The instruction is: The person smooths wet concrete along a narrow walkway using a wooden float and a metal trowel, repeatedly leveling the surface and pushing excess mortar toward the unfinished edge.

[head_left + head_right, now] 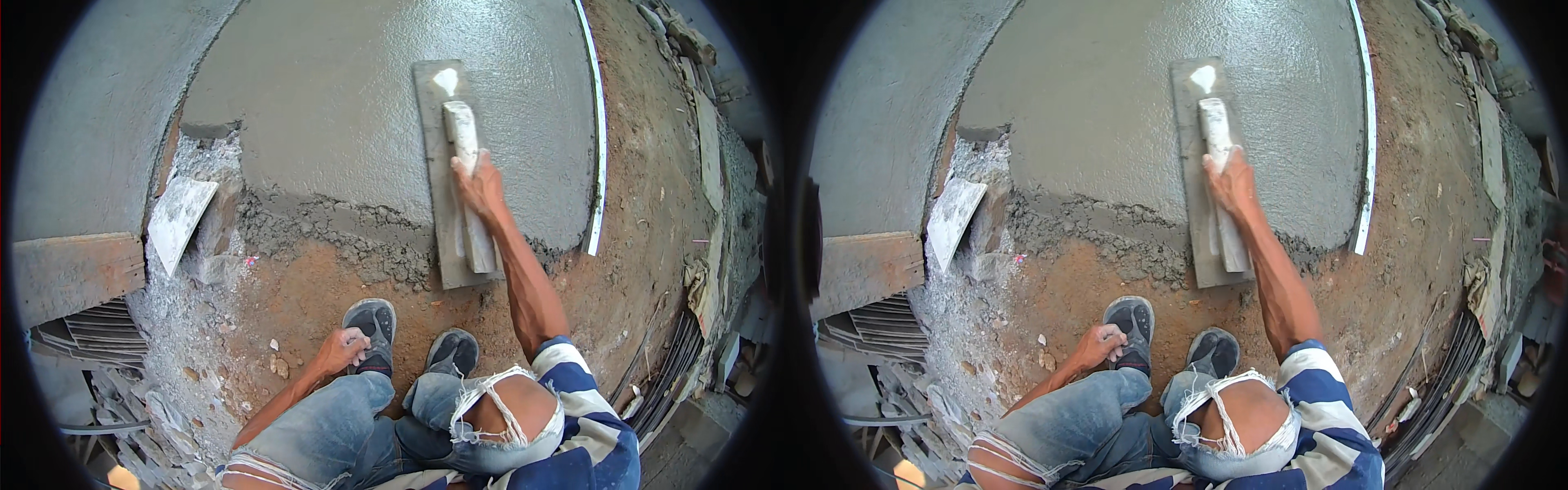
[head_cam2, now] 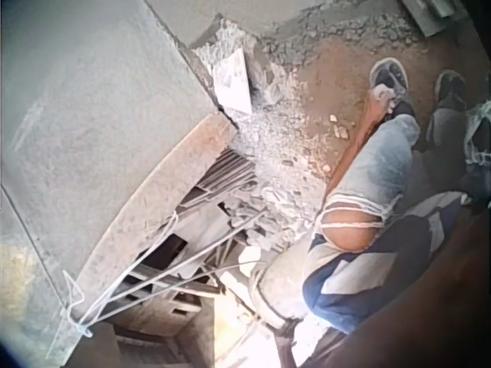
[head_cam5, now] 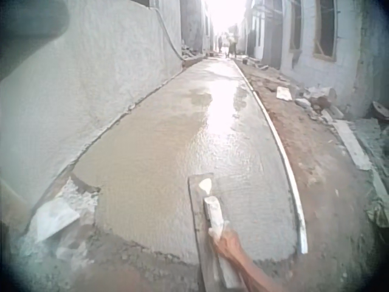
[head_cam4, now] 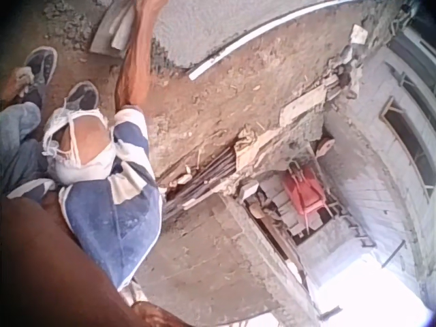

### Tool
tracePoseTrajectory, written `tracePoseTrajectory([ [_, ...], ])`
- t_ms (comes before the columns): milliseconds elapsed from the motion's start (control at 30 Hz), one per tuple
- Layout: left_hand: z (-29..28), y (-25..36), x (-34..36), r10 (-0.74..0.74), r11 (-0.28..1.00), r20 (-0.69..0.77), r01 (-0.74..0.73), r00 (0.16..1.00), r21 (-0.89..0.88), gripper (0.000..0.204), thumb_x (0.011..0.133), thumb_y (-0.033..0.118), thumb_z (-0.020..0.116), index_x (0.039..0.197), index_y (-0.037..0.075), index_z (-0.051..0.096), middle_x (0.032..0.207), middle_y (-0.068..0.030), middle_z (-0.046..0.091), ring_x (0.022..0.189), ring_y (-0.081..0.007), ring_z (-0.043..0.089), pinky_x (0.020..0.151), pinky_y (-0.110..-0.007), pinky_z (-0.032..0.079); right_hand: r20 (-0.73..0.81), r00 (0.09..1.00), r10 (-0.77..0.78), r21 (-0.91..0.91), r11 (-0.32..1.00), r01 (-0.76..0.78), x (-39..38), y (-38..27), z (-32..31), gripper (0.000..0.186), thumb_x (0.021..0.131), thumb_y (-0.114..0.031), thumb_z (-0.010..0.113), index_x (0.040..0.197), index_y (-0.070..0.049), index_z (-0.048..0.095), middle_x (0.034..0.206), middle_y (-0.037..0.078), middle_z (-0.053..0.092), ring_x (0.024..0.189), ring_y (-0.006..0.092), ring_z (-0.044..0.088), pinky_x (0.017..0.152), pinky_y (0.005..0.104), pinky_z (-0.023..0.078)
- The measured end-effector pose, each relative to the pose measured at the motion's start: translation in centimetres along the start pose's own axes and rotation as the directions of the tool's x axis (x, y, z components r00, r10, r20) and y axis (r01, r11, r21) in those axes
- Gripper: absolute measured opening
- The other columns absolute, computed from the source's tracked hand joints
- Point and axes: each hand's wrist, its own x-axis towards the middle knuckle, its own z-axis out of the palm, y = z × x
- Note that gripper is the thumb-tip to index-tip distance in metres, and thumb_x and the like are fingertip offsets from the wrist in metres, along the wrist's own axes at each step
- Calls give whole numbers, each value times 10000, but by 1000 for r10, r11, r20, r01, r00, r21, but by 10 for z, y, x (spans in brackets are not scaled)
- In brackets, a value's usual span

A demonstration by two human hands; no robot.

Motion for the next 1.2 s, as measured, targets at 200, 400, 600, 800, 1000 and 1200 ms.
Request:
tracePoseTrajectory([
  [200,-1,-1,1,-43,999,-15,43,999,-6,257,942,273,568,847,42,632,665,-44,635,551,-107,567,525,-262,452,466,847,-256,-97,937,337,-86,-66,68,564,919,-314,592,1253,108,426,840,311,630,723,408,646,586,466,546],
  [400,-2,-7,5,-38,998,-16,37,999,-44,278,950,280,555,840,32,621,661,-52,639,543,-114,579,515,-258,451,375,789,-487,-188,793,579,-53,-51,80,588,900,-347,599,1262,90,444,740,241,616,648,417,628,588,486,525],
  [600,-8,-18,5,-67,989,-24,63,997,-134,276,950,272,553,840,28,618,662,-64,645,532,-122,586,506,-249,458,322,939,-121,-193,963,190,29,-65,28,490,920,-355,566,1144,71,476,798,306,634,748,445,653,657,505,535],
  [800,-14,-16,12,-61,989,24,64,998,-134,277,949,264,553,843,15,615,651,-87,648,499,-134,581,481,-252,466,16,1000,-15,-234,972,18,65,-21,-31,528,894,-379,589,1133,80,485,940,373,621,902,512,625,797,531,506],
  [1000,-20,-21,16,-67,988,18,69,998,-139,307,956,278,546,842,1,610,628,-115,655,462,-147,576,452,-254,464,-246,958,147,-110,978,-178,35,49,-95,549,879,-396,610,1110,89,495,966,377,618,948,512,619,812,522,499],
  [1200,-15,-6,25,-85,993,68,90,994,-81,316,957,285,538,843,0,612,637,-133,663,464,-165,593,448,-261,471,-329,899,289,-65,943,-326,-60,112,-133,528,883,-410,612,1093,61,500,968,380,615,952,517,614,803,516,491],
])
